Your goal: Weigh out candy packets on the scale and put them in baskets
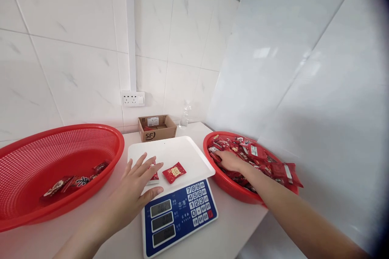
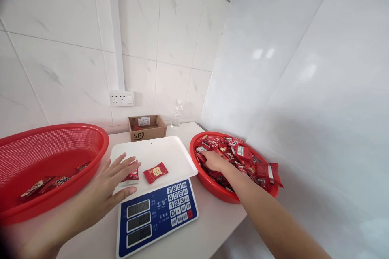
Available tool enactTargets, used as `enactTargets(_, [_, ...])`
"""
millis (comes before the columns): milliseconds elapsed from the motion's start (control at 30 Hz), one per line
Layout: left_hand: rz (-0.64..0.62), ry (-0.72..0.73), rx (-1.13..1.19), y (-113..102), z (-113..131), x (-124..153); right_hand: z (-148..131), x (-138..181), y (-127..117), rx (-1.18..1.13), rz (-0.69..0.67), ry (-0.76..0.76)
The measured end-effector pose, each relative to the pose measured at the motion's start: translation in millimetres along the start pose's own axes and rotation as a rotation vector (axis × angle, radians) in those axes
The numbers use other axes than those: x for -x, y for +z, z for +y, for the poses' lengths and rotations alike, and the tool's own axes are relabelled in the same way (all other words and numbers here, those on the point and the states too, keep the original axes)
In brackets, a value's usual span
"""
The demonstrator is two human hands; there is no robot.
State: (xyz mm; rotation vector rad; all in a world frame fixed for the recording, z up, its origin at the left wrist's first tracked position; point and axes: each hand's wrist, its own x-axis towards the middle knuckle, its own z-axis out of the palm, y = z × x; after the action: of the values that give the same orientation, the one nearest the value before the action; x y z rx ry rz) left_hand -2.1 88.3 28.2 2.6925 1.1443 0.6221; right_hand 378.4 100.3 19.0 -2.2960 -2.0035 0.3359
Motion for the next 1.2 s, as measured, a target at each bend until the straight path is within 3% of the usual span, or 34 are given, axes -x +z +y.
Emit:
enactTargets(200, [-0.077, -0.049, 0.019, -11, 8, 0, -3, 4, -24, -0.077, 0.231, 0.082])
enactTargets(333, [-0.111, -0.064, 0.031, -15, 13, 1, -32, 7, -36, -0.310, 0.369, 0.054])
enactTargets(433, [-0.102, -0.068, 0.044, -15, 12, 2, -70, 10, -35, -0.428, 0.240, -0.075])
enactTargets(567, [-0.077, -0.039, 0.056, -15, 8, 4, -121, 13, -27, -0.572, -0.065, -0.225])
enactTargets(667, [-0.077, -0.045, 0.046, -16, 7, 5, -143, 8, -20, -0.582, -0.232, -0.295])
enactTargets(900, [-0.072, -0.055, 0.063, -21, 6, 4, -139, -3, -14, -0.447, -0.027, -0.215])
enactTargets(1100, [-0.069, -0.046, 0.070, -20, 4, 5, -136, 3, -16, -0.575, -0.067, -0.229])
enactTargets(1200, [-0.037, -0.041, 0.054, -20, 2, 6, -126, -1, -15, -0.463, 0.074, -0.266])
